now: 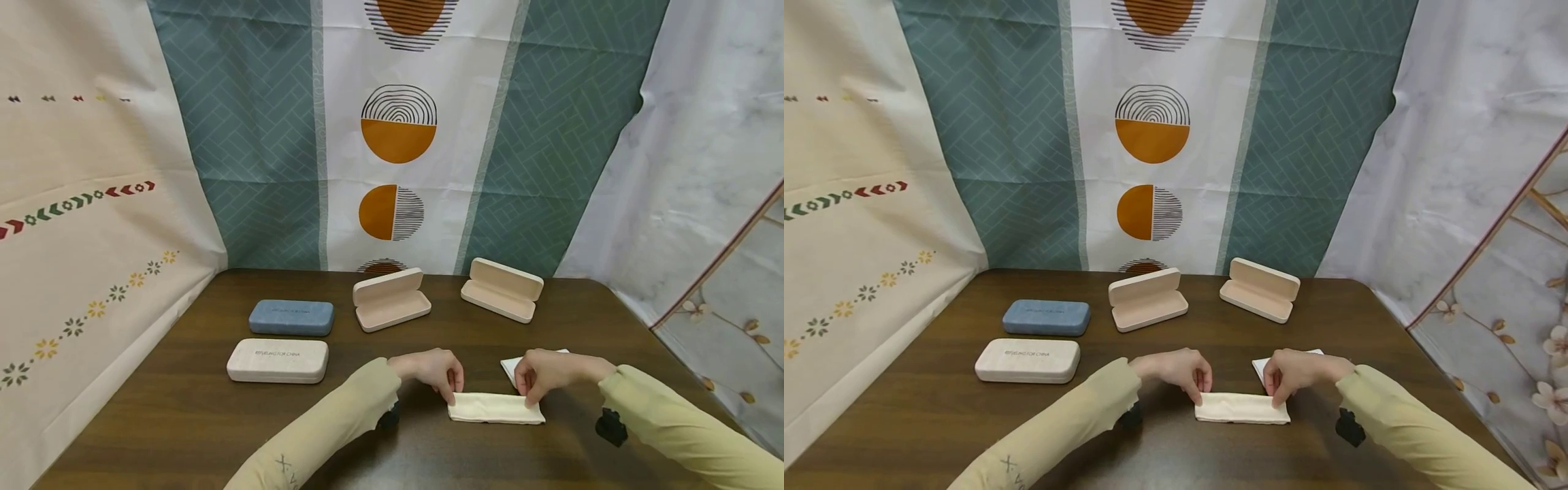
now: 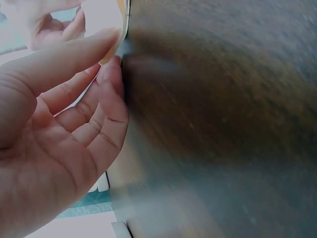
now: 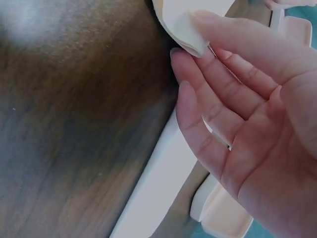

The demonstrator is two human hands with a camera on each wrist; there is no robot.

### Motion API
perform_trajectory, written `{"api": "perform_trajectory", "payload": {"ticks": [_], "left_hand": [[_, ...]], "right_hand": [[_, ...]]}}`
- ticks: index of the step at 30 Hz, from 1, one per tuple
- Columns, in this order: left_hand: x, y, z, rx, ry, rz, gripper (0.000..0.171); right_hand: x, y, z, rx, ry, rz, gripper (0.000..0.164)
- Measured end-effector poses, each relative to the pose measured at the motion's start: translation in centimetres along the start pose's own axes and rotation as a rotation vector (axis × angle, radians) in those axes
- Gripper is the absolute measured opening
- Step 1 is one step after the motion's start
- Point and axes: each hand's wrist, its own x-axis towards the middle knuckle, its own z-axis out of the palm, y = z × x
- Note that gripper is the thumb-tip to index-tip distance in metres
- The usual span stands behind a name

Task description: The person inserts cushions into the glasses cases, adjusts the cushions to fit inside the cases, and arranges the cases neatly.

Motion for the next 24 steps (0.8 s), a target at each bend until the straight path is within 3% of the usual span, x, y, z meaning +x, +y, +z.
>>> {"api": "perform_trajectory", "payload": {"ticks": [11, 18, 24], "left_hand": [[-1.2, -0.8, -1.5, -0.12, 0.015, 0.018, 0.014], [-2.1, -2.0, -2.7, -0.204, 0.079, 0.028, 0.01], [-2.9, -3.4, -3.1, -0.287, 0.136, 0.026, 0.008]], "right_hand": [[0.9, 0.0, -1.6, 0.082, 0.08, -0.054, 0.008], [1.8, 0.7, -2.0, 0.165, 0.137, -0.095, 0.007], [3.0, 0.9, -2.1, 0.261, 0.179, -0.069, 0.011]]}}
